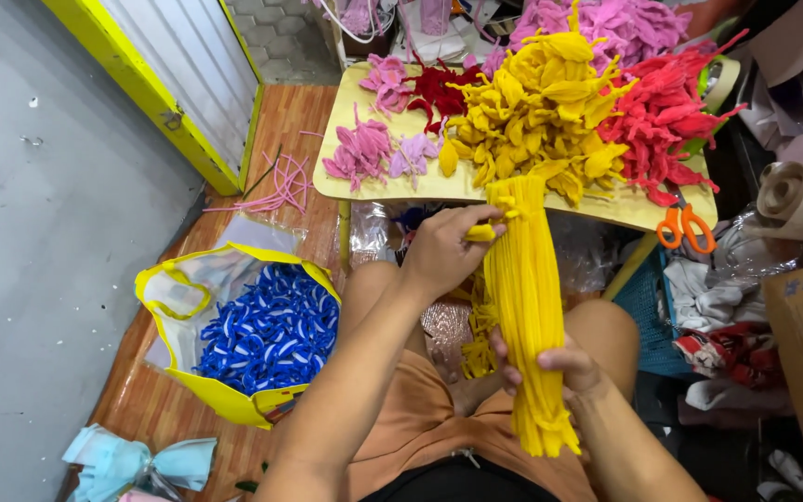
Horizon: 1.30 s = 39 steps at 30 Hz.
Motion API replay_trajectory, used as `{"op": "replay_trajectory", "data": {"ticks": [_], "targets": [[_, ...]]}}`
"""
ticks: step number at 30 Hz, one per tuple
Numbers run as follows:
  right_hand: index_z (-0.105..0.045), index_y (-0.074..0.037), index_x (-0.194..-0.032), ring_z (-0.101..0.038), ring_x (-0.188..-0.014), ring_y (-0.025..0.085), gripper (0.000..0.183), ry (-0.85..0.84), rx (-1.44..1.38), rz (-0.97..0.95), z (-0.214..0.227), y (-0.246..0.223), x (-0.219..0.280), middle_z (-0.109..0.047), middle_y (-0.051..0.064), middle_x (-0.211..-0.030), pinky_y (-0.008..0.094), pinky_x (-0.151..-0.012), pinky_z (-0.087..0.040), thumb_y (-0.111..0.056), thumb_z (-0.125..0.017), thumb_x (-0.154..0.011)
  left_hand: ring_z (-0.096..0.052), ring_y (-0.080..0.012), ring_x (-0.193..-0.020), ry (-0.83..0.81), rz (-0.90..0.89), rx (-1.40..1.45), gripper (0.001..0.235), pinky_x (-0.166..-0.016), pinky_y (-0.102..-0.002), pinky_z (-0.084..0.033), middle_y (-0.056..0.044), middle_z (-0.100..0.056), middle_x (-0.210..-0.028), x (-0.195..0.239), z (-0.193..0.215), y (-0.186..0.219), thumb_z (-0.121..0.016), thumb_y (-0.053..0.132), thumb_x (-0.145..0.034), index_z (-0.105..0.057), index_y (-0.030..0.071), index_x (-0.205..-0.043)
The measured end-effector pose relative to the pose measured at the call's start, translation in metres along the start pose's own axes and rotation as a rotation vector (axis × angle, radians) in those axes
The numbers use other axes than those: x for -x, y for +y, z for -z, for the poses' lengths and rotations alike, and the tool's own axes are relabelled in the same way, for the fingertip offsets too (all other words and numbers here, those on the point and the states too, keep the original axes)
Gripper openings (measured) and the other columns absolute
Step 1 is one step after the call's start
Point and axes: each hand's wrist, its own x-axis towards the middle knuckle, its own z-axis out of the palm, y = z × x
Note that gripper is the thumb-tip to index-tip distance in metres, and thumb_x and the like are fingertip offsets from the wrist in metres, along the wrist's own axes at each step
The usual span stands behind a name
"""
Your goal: The person sits on the floor and repeatedly picks up yellow strips of craft material, folds them, and ties them into small bundles by hand. The finished bundles are placed into a yellow bag containing blue items. The person continues this repetitive tying process throughout the clip.
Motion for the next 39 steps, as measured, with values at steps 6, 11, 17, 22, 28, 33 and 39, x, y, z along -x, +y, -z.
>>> {"op": "replay_trajectory", "data": {"ticks": [6,11,17,22,28,33,39], "targets": [[-0.047,0.007,-0.125,-0.071,-0.071,0.037,0.053,-0.122,0.208,-0.174,-0.015,-0.021,-0.006,-0.058,0.025,-0.097,0.060,-0.058,-0.062,-0.002,-0.072,-0.079,-0.073,-0.0255,-0.076,-0.176,-0.279,-0.351,0.028,-0.071,-0.036,-0.055,-0.010,-0.071,-0.076,-0.002,0.018,-0.010,-0.079,0.026,-0.086,-0.066,0.009,-0.105],[-0.051,0.007,-0.122,-0.073,-0.072,0.038,0.049,-0.168,0.242,-0.227,-0.001,-0.010,-0.001,-0.060,0.023,-0.094,0.062,-0.059,-0.063,-0.001,-0.075,-0.080,-0.071,-0.0294,-0.072,-0.253,-0.351,-0.469,0.033,-0.069,-0.040,-0.055,-0.011,-0.067,-0.072,0.002,0.017,-0.044,-0.081,0.028,-0.079,-0.064,0.008,-0.099],[-0.048,-0.002,-0.130,-0.066,-0.075,0.026,0.056,-0.079,0.110,-0.505,-0.014,-0.025,0.018,-0.055,0.015,-0.097,0.045,-0.076,-0.064,-0.010,-0.079,-0.085,-0.059,-0.0141,-0.058,-0.076,0.226,-0.488,0.016,-0.047,-0.026,-0.049,-0.005,-0.064,-0.071,-0.043,0.094,-0.069,-0.061,0.008,-0.096,-0.063,0.000,-0.110],[-0.047,0.006,-0.123,-0.071,-0.067,0.037,0.049,-0.022,0.088,-0.165,-0.002,-0.020,0.005,-0.060,0.027,-0.091,0.062,-0.059,-0.065,0.004,-0.069,-0.080,-0.073,-0.0425,-0.075,0.152,0.314,-0.690,0.019,-0.064,-0.054,-0.055,-0.019,-0.069,-0.072,-0.021,0.108,-0.080,-0.064,0.027,-0.089,-0.065,0.011,-0.099],[-0.050,0.004,-0.119,-0.070,-0.076,0.037,0.037,0.056,0.135,0.117,-0.027,-0.046,-0.055,-0.057,0.017,-0.081,0.053,-0.068,-0.063,-0.004,-0.063,-0.086,-0.075,-0.0373,-0.089,-0.064,0.312,-0.295,0.019,-0.077,-0.043,-0.059,-0.013,-0.076,-0.087,0.048,0.056,-0.007,-0.071,0.015,-0.084,-0.075,0.017,-0.102],[-0.051,0.000,-0.119,-0.068,-0.082,0.030,0.034,0.167,0.118,0.172,-0.003,-0.037,-0.065,-0.058,0.009,-0.079,0.046,-0.075,-0.061,0.001,-0.063,-0.087,-0.076,-0.0241,-0.082,-0.233,0.010,0.136,0.017,-0.075,-0.031,-0.058,-0.005,-0.077,-0.086,0.082,0.016,0.042,-0.074,0.022,-0.096,-0.077,0.016,-0.111],[-0.048,-0.007,-0.112,-0.061,-0.075,0.018,0.037,0.264,0.172,0.319,-0.029,-0.029,-0.068,-0.054,0.005,-0.091,0.038,-0.076,-0.059,0.005,-0.064,-0.081,-0.071,-0.0224,-0.074,-0.307,-0.110,0.020,0.013,-0.072,-0.031,-0.054,-0.003,-0.069,-0.074,0.080,0.015,0.043,-0.064,0.021,-0.099,-0.075,0.016,-0.102]]}}
